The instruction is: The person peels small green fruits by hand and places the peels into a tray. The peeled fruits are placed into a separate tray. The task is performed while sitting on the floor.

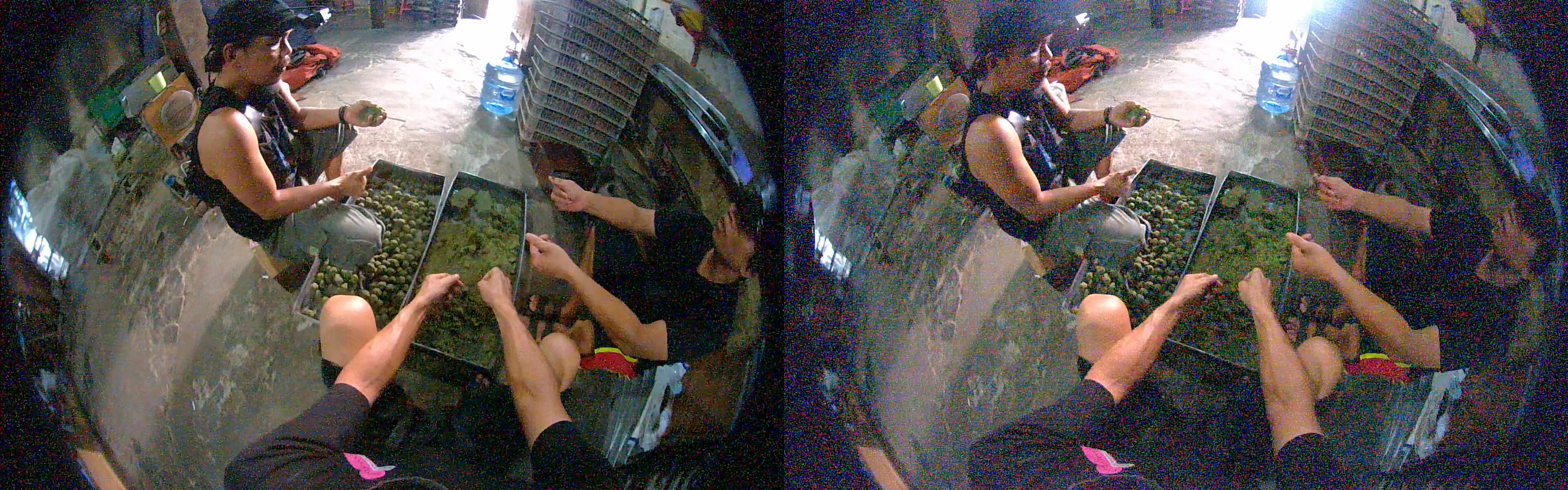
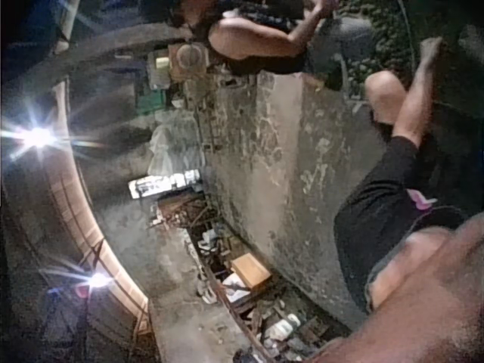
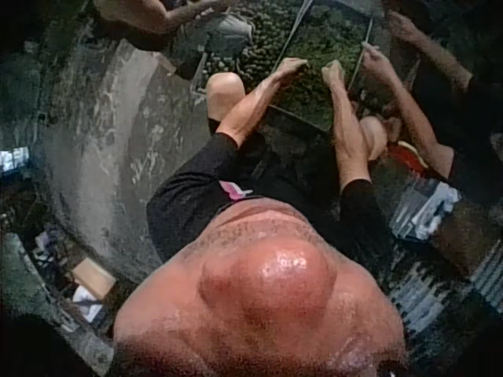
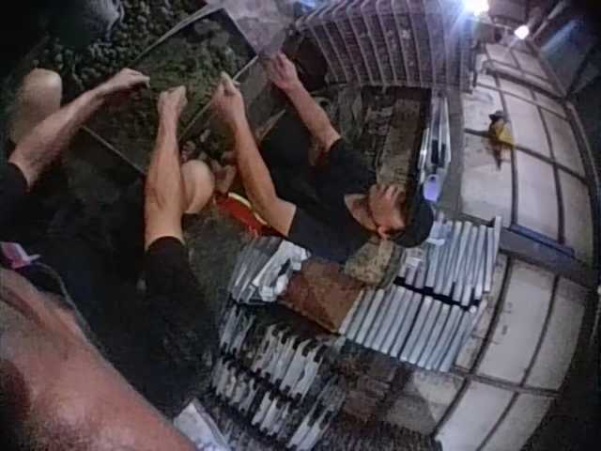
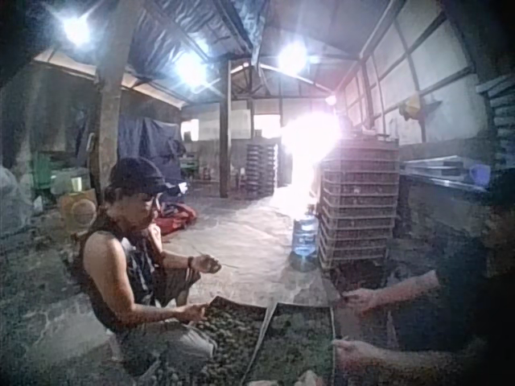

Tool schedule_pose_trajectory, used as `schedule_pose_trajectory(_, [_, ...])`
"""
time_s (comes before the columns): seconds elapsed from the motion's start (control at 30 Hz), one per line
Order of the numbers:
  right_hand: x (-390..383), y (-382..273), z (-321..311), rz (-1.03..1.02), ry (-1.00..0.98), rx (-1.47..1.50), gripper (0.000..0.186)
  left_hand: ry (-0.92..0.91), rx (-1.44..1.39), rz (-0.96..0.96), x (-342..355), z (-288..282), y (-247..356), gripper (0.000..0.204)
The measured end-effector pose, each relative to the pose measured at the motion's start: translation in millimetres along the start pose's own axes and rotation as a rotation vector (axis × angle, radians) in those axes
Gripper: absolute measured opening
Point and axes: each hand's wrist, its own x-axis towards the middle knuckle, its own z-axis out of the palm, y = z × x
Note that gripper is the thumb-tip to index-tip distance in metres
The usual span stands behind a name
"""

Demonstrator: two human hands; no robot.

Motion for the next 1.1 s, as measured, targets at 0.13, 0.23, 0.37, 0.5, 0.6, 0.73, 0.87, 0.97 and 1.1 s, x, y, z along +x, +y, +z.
schedule_pose_trajectory(0.13, [7, 27, 9, 0.016, -0.151, 0.142, 0.030, 0.055, -0.119, -0.037, -5, -5, 9, 0.041])
schedule_pose_trajectory(0.23, [-13, -3, -2, -0.049, 0.020, -0.110, 0.035, 0.181, -0.013, 0.085, -3, -17, -7, 0.045])
schedule_pose_trajectory(0.37, [-2, 10, -15, -0.008, 0.104, -0.024, 0.039, 0.148, 0.046, 0.050, -24, -4, 23, 0.047])
schedule_pose_trajectory(0.5, [-9, 5, -23, 0.144, -0.232, 0.985, 0.020, -0.128, -0.337, 0.015, -30, -11, 24, 0.028])
schedule_pose_trajectory(0.6, [-25, -4, -45, 0.133, -0.154, 1.333, 0.018, -0.098, -0.386, 0.008, -38, -11, 32, 0.025])
schedule_pose_trajectory(0.73, [-35, -20, -60, 0.416, -0.162, 1.531, 0.023, -0.024, -0.561, 0.001, -50, -10, 45, 0.037])
schedule_pose_trajectory(0.87, [-35, -8, -49, 0.313, -0.033, 1.251, 0.037, -0.044, -0.437, -0.021, -37, -6, 29, 0.037])
schedule_pose_trajectory(0.97, [-39, -15, -48, 0.383, 0.001, 1.148, 0.034, -0.058, -0.461, -0.038, -33, -6, 18, 0.036])
schedule_pose_trajectory(1.1, [-41, -19, -57, 0.255, -0.082, 1.304, 0.018, -0.142, -0.493, 0.033, -36, 6, 28, 0.032])
